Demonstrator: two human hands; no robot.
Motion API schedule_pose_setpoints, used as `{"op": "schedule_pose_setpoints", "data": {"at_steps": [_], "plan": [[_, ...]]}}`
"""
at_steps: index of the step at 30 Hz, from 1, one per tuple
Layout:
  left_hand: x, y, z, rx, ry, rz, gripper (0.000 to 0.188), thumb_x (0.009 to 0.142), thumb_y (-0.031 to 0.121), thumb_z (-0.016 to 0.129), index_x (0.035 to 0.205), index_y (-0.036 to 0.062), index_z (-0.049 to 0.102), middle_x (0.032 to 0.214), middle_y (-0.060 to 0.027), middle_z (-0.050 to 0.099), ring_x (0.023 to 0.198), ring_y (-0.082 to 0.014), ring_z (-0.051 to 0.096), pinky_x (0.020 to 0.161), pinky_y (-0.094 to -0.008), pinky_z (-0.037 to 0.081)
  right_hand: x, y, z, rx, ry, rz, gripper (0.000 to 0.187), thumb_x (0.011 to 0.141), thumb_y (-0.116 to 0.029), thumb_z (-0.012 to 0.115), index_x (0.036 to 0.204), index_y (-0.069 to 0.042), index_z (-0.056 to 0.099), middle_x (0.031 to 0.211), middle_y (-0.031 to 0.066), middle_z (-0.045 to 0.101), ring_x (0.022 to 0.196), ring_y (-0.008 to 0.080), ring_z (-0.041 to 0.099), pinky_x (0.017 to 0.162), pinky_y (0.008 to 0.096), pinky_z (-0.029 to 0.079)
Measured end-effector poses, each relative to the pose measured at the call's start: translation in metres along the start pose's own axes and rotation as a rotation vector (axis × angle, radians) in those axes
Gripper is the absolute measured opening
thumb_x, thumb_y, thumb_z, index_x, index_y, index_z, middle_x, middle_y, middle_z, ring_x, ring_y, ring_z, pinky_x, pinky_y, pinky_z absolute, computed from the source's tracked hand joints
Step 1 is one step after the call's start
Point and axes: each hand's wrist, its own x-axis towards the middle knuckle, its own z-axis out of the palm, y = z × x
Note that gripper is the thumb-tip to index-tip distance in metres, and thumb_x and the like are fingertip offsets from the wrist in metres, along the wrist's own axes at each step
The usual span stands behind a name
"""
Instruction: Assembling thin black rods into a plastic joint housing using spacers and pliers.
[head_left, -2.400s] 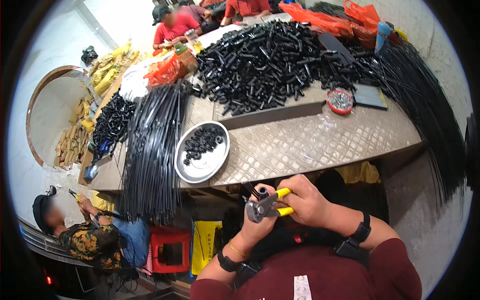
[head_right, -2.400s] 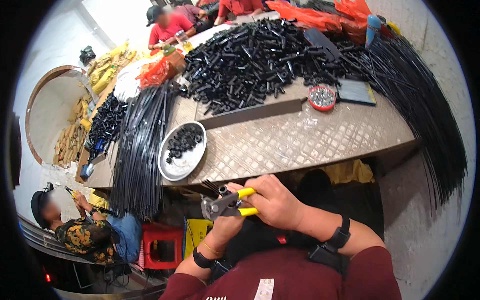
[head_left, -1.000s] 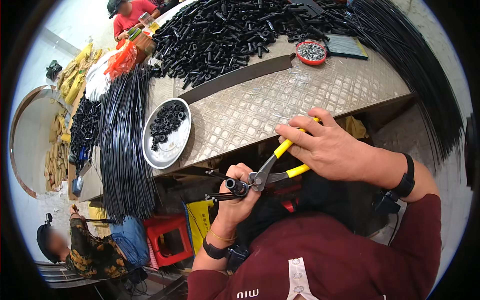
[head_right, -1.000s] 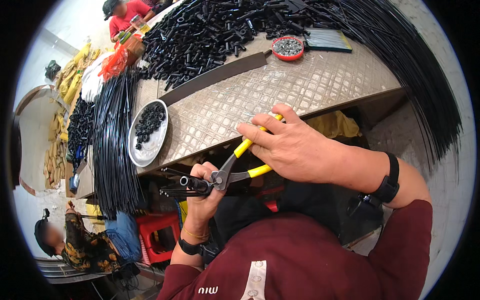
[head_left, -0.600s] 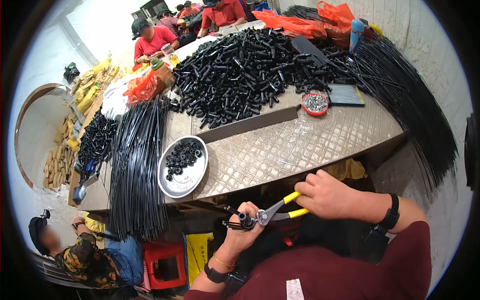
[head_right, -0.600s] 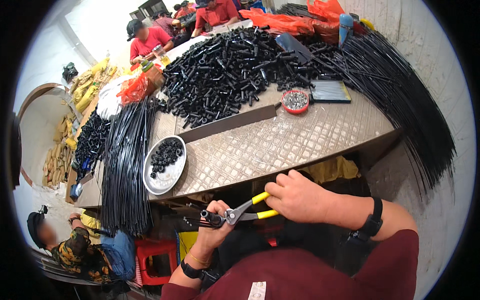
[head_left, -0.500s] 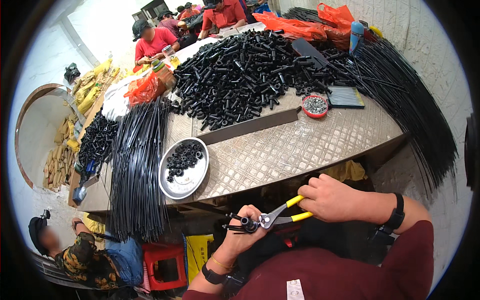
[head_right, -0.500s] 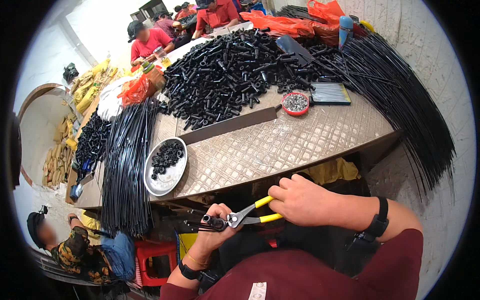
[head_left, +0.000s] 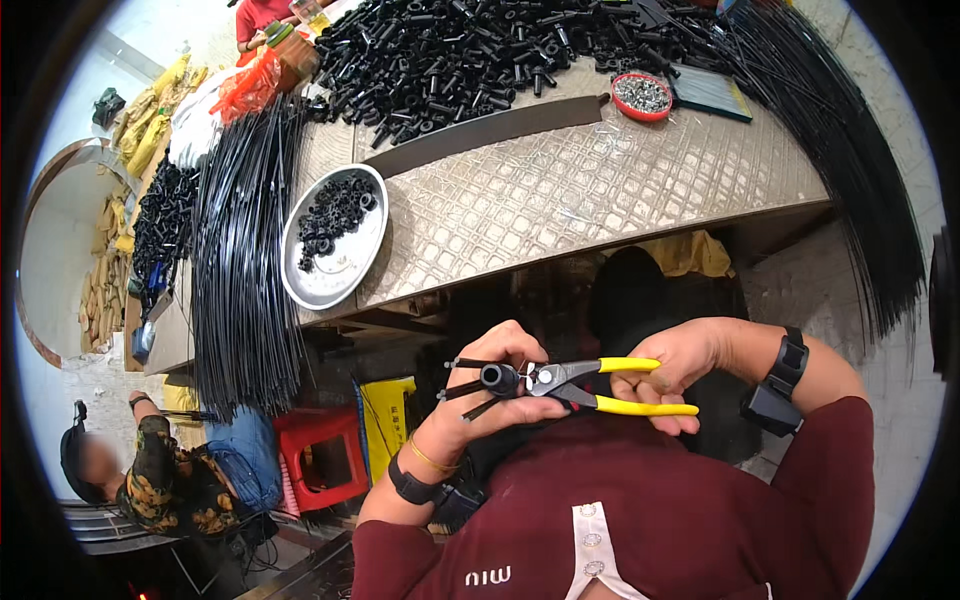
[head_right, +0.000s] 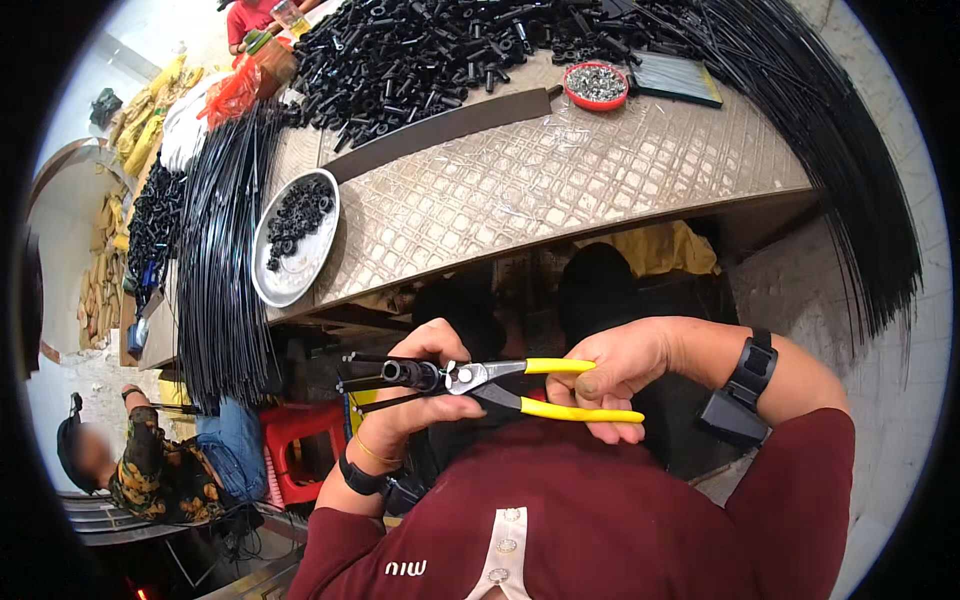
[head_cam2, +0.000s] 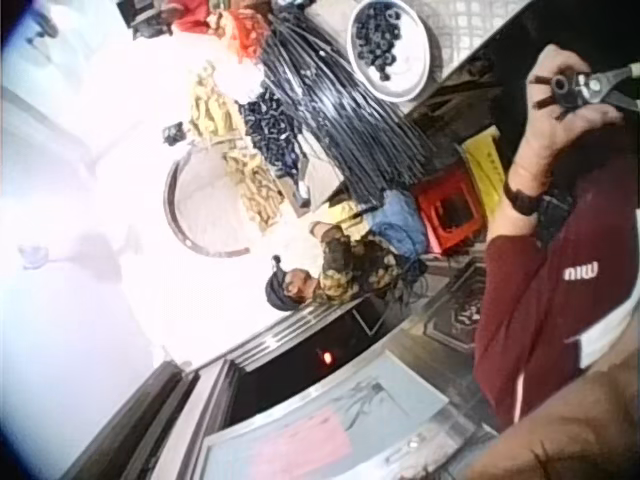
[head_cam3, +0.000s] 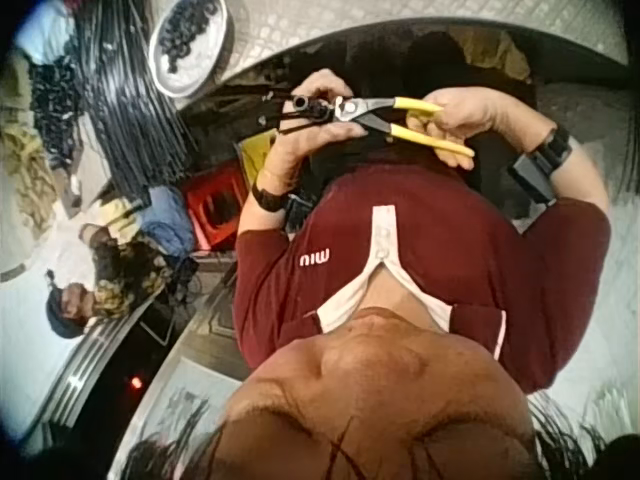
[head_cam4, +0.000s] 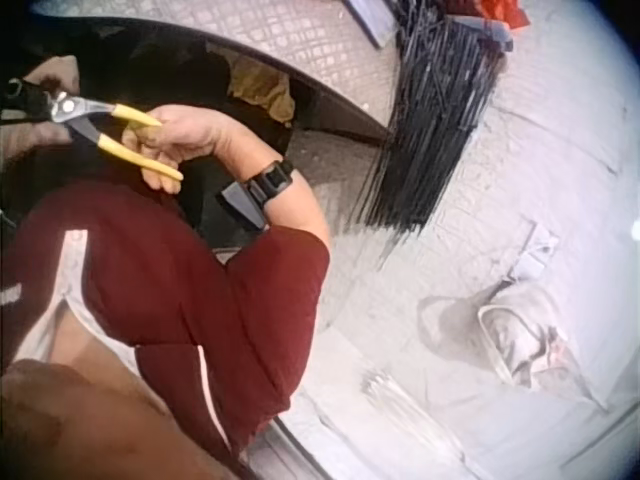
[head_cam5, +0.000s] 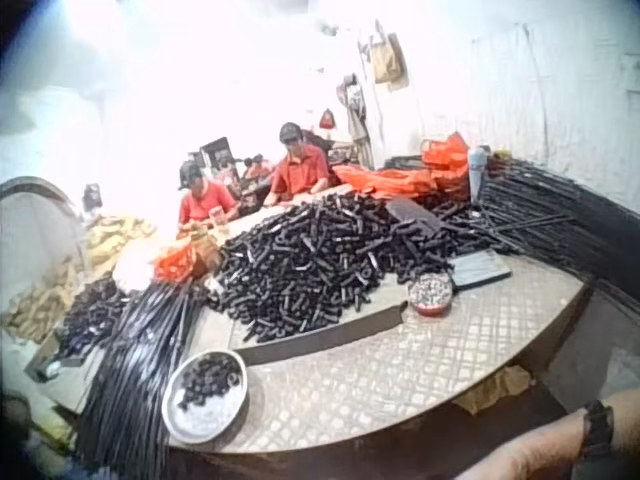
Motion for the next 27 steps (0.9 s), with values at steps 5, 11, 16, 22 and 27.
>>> {"op": "schedule_pose_setpoints", "data": {"at_steps": [5, 11, 16, 22, 27], "plan": [[-0.005, -0.008, 0.007, -0.063, 0.144, 0.005, 0.034, 0.063, 0.013, 0.083, 0.083, 0.0039, 0.057, 0.075, -0.0009, 0.05, 0.064, -0.0081, 0.044, 0.055, -0.0243, 0.035, -0.011, -0.035, 0.042, -0.871, 0.501, -0.088, 0.065, 0.078, -0.016, 0.066, 0.132, 0.001, 0.035, 0.089, 0.0162, 0.062, 0.069, 0.0257, 0.063, 0.062, 0.0346, 0.052], [-0.007, -0.007, 0.006, -0.106, 0.068, 0.027, 0.045, 0.06, 0.021, 0.088, 0.088, 0.0047, 0.057, 0.079, -0.0005, 0.049, 0.07, -0.0087, 0.044, 0.062, -0.0248, 0.036, -0.015, -0.038, 0.058, -0.898, 0.59, -0.007, 0.045, 0.088, -0.014, 0.056, 0.129, -0.005, 0.043, 0.085, 0.0105, 0.063, 0.071, 0.0226, 0.064, 0.064, 0.0335, 0.052], [-0.003, 0.006, 0.008, -0.119, -0.05, -0.052, 0.032, 0.067, 0.016, 0.082, 0.083, 0.0046, 0.057, 0.075, -0.0018, 0.05, 0.068, -0.0088, 0.047, 0.06, -0.0246, 0.037, -0.015, 0.0, 0.01, -0.145, 0.09, -0.007, 0.061, 0.09, -0.024, 0.059, 0.139, -0.004, 0.027, 0.082, 0.0117, 0.063, 0.065, 0.0168, 0.064, 0.058, 0.0298, 0.053], [0.005, -0.005, -0.002, -0.141, 0.098, 0.009, 0.037, 0.066, 0.011, 0.083, 0.089, 0.0052, 0.055, 0.077, -0.0013, 0.051, 0.071, -0.0089, 0.047, 0.063, -0.0239, 0.038, -0.018, -0.043, 0.064, -1.907, 0.961, -0.309, 0.057, 0.085, -0.013, 0.058, 0.136, -0.005, 0.035, 0.097, 0.0132, 0.062, 0.084, 0.026, 0.062, 0.073, 0.0346, 0.05], [-0.002, 0.004, 0.006, -0.129, -0.108, -0.026, 0.036, 0.066, 0.011, 0.083, 0.093, 0.0038, 0.059, 0.082, -0.0012, 0.053, 0.074, -0.0085, 0.05, 0.067, -0.0231, 0.042, -0.015, 0.013, 0.018, -0.013, 0.163, -0.002, 0.065, 0.087, -0.011, 0.054, 0.142, -0.003, 0.019, 0.079, 0.0154, 0.063, 0.06, 0.0188, 0.063, 0.051, 0.0292, 0.051]]}}
